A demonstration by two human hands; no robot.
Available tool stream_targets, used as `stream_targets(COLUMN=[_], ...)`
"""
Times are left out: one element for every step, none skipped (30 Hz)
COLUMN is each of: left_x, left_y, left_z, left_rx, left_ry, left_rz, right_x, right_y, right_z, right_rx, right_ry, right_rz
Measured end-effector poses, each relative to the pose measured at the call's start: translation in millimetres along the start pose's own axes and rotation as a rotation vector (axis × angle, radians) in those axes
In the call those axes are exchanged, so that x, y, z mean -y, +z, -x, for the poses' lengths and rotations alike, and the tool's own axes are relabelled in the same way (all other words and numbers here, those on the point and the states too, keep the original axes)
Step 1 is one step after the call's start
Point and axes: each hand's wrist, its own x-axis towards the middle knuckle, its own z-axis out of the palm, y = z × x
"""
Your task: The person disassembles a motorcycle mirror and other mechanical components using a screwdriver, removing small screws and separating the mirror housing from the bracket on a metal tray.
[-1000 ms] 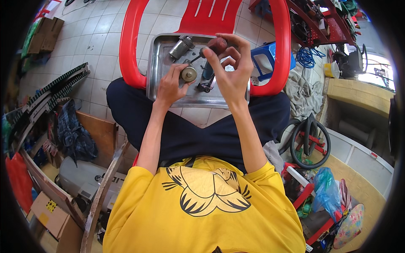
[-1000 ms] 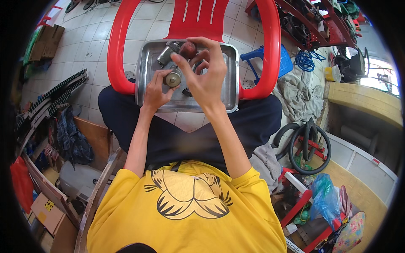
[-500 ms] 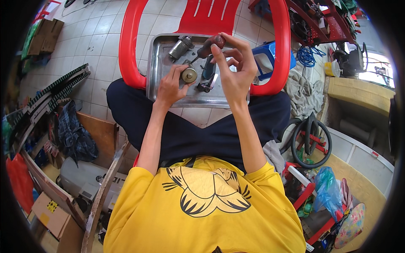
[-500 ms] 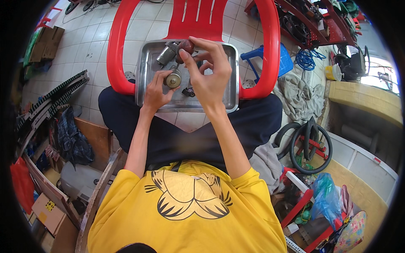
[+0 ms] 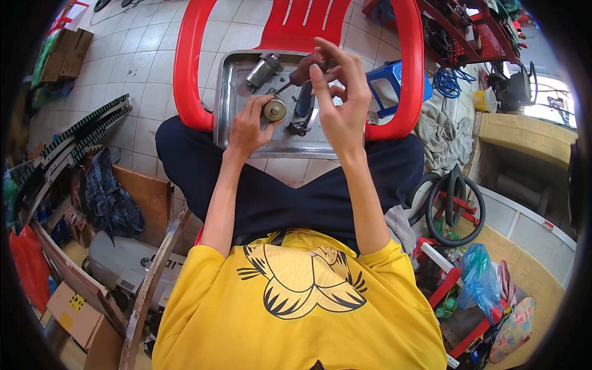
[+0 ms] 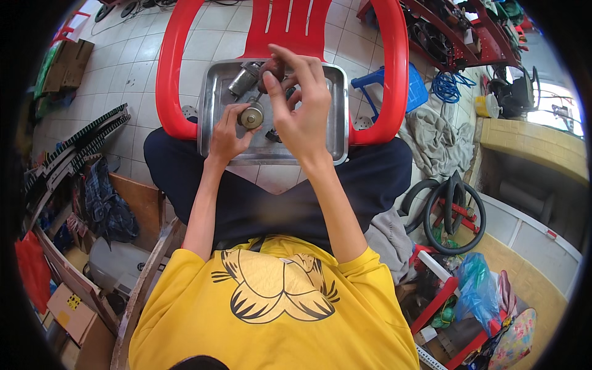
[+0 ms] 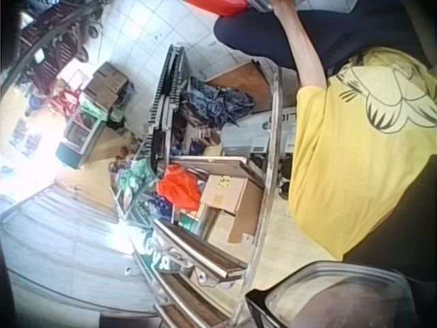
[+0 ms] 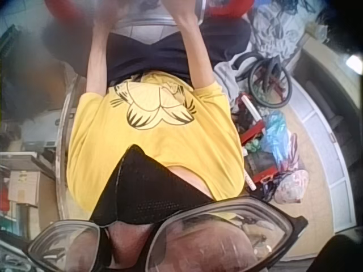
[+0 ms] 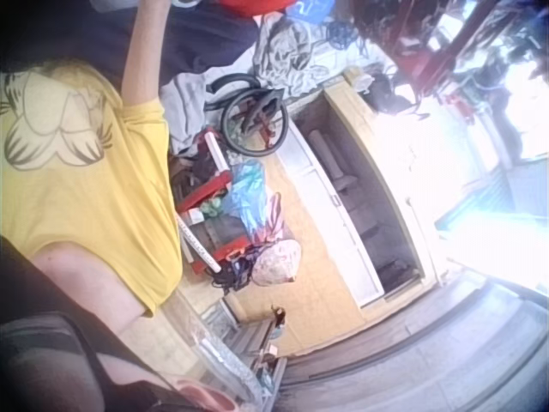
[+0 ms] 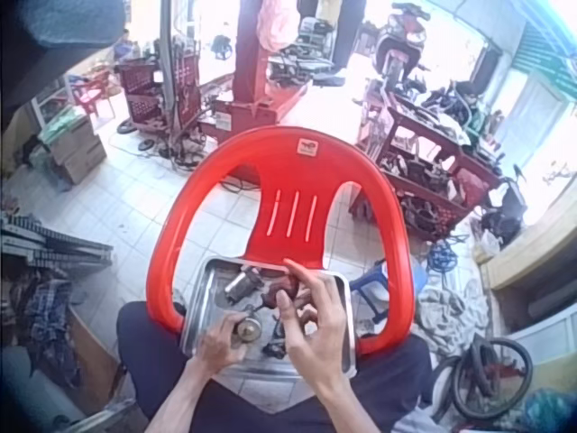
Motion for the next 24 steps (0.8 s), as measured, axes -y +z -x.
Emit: stream_targets(left_x=[0,1,2,1,1,0,0,-1,-1,-1,-1,0,0,0,0,0,0,0,1,1,2,1,1,1], left_y=[1,1,1,0,0,0,-1,-1,-1,-1,-1,-1,0,0,0,0,0,0,0,1,1,1,1,1], left_z=[0,0,1,1,1,1,1,1,1,1,1,1,1,1,1,1,1,1,1,1,1,2,2,2], left_rx=[-0.003,-0.006,-0.006,-0.006,-0.007,-0.005,-0.004,-0.002,-0.001,-0.002,-0.003,-0.004,-0.003,-0.003,-0.005,-0.008,-0.01,-0.012,-0.014,-0.016,-0.017,-0.019,-0.02,-0.021], left_ry=[0.0,-0.001,0.002,0.003,0.004,0.0,-0.003,-0.007,-0.01,-0.013,-0.017,-0.022,-0.026,-0.03,-0.026,-0.024,-0.021,-0.014,-0.006,0.003,0.004,0.004,0.003,0.003], left_rz=[0.004,0.008,0.008,0.008,0.008,0.004,0.001,-0.002,0.001,0.004,0.007,0.005,0.005,0.005,0.006,0.006,0.006,0.004,0.001,-0.001,-0.006,-0.011,-0.016,-0.017], right_x=[3,2,-1,-4,-6,-8,-9,-9,-9,-8,-6,-2,0,0,-1,-2,-1,-1,-1,-2,-3,-4,-3,-2], right_y=[2,2,0,-1,-2,-2,-3,-3,-3,-2,0,3,4,3,2,1,1,1,0,0,0,1,1,2], right_z=[0,1,1,2,2,2,1,0,-1,-2,-2,-2,-1,-1,0,0,0,-1,0,-1,-3,-4,-4,-3], right_rx=[-0.033,-0.028,-0.023,-0.016,-0.012,-0.008,-0.004,-0.002,0.0,0.003,-0.023,-0.049,-0.077,-0.061,-0.045,-0.029,-0.025,-0.02,-0.016,-0.004,0.009,0.023,0.025,0.027], right_ry=[0.052,0.028,0.003,-0.021,-0.074,-0.127,-0.18,-0.17,-0.16,-0.15,-0.122,-0.093,-0.064,-0.058,-0.052,-0.045,-0.078,-0.111,-0.144,-0.151,-0.159,-0.167,-0.16,-0.153], right_rz=[-0.061,-0.003,0.056,0.114,0.157,0.2,0.243,0.213,0.183,0.152,0.09,0.027,-0.033,-0.019,-0.004,0.01,0.063,0.116,0.169,0.161,0.153,0.145,0.147,0.15])
